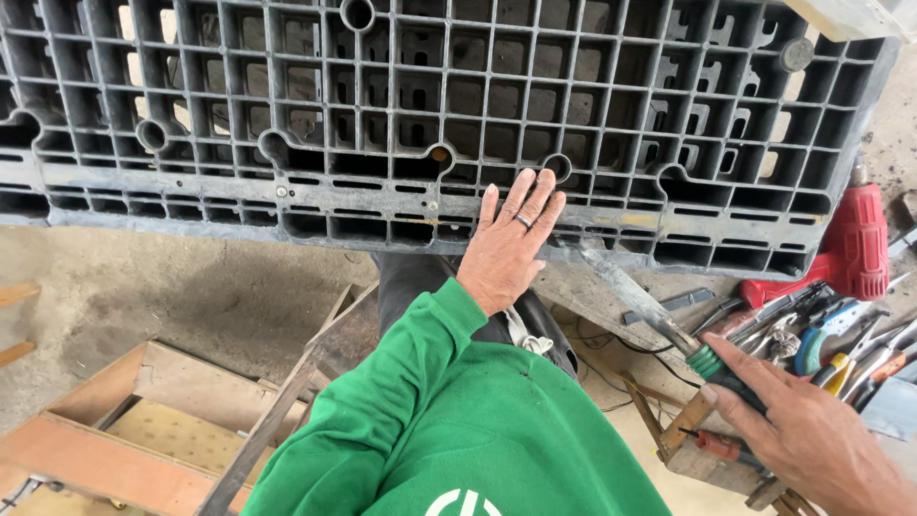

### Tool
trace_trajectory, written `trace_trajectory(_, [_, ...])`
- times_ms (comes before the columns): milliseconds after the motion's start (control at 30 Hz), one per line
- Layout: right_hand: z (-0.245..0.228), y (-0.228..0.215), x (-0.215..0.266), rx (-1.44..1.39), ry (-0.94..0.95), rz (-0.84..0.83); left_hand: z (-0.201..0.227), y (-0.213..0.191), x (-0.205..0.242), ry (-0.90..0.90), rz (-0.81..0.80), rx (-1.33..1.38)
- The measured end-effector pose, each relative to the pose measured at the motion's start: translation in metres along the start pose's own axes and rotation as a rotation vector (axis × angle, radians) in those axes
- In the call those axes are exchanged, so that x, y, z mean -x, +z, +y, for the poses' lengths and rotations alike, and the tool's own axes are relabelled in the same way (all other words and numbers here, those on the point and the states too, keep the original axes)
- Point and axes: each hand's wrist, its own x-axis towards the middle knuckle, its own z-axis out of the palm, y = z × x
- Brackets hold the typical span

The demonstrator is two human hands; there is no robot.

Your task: The person repairs a plastic pallet by using a soldering iron to melt and fuse cracks and joints.

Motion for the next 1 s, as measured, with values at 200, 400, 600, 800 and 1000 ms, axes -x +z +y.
trace_trajectory(200, [0.014,0.034,-0.006,0.256,-0.54,0.23,-0.001,-0.001,-0.003,-0.005,-0.022,0.019])
trace_trajectory(400, [-0.027,0.016,0.0,0.04,-0.073,0.021,-0.002,-0.002,-0.003,-0.005,-0.023,0.058])
trace_trajectory(600, [-0.032,0.019,0.012,0.331,0.0,0.02,-0.002,-0.005,-0.001,0.007,-0.01,0.049])
trace_trajectory(800, [-0.004,0.076,0.011,-0.456,-0.242,0.416,-0.001,-0.002,-0.003,0.008,0.007,0.05])
trace_trajectory(1000, [-0.032,0.164,-0.002,-1.534,0.103,0.437,0.01,0.004,-0.005,0.185,-0.08,-0.285])
